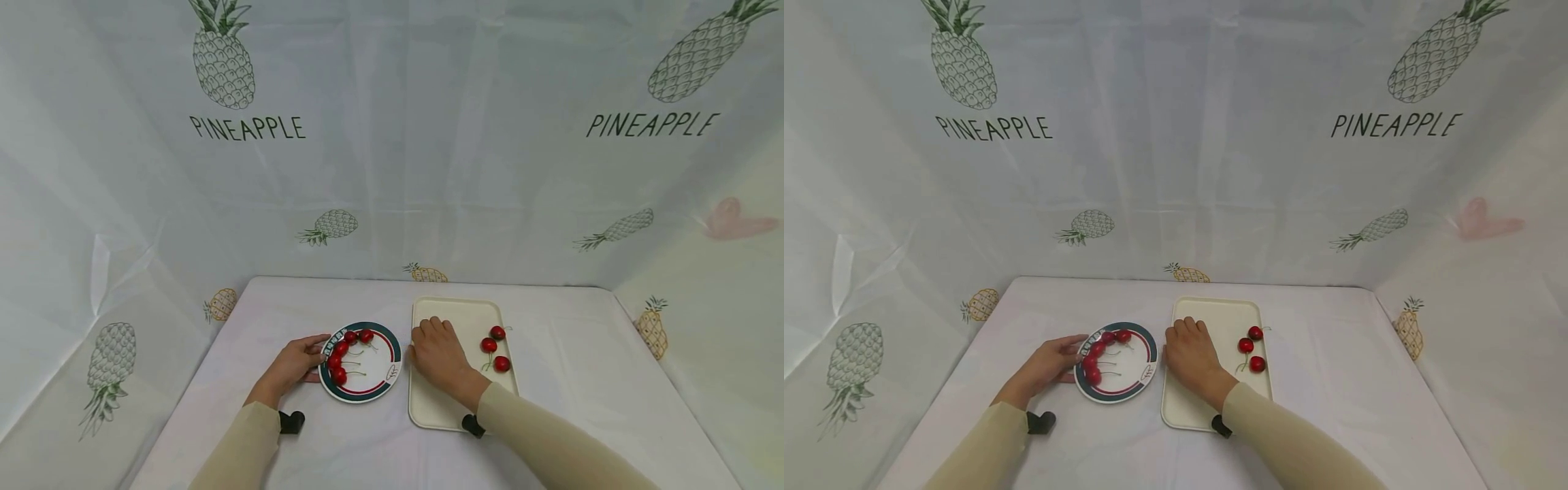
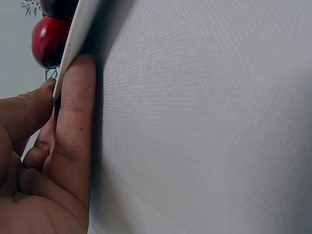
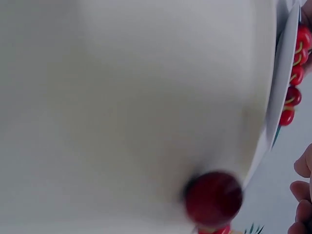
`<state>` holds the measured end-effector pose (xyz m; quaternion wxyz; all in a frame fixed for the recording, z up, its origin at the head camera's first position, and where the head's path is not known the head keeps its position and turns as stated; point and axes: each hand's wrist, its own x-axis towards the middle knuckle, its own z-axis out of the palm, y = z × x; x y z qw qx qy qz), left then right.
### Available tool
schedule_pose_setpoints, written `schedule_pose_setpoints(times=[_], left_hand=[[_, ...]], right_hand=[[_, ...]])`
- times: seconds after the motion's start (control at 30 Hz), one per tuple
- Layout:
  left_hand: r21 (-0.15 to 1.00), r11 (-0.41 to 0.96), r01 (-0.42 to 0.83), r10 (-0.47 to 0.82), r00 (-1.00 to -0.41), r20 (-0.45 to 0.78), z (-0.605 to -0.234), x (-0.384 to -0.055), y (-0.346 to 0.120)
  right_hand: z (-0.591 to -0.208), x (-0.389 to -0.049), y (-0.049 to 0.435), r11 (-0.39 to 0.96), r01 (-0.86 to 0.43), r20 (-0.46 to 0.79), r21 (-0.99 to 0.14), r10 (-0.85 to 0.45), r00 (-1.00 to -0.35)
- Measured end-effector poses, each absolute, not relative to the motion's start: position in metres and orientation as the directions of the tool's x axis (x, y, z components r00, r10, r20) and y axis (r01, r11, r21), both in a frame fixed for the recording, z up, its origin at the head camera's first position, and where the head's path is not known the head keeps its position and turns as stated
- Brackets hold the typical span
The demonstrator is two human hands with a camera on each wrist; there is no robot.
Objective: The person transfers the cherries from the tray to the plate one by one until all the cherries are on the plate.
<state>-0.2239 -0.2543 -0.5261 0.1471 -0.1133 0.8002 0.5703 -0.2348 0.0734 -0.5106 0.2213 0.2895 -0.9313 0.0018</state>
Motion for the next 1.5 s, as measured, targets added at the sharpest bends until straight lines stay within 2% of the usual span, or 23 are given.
schedule_pose_setpoints(times=[0.47, 0.8, 1.23, 1.5], left_hand=[[0.872, 0.336, -0.358, -0.028, -0.928, -0.37, -0.529, -0.226, -0.257], [0.874, 0.336, -0.352, -0.026, -0.931, -0.365, -0.529, -0.226, -0.257], [0.877, 0.325, -0.354, -0.02, -0.93, -0.367, -0.53, -0.225, -0.257], [0.882, 0.316, -0.35, -0.014, -0.931, -0.365, -0.531, -0.226, -0.257]], right_hand=[[-0.515, -0.234, 0.115, 0.855, -0.505, 0.415, 0.116, -0.504, -0.758], [-0.524, -0.239, 0.13, 0.87, -0.481, 0.492, 0.111, -0.469, -0.734], [-0.532, -0.243, 0.132, 0.881, -0.455, 0.354, 0.134, -0.471, -0.808], [-0.531, -0.245, 0.137, 0.886, -0.443, 0.329, 0.137, -0.463, -0.823]])
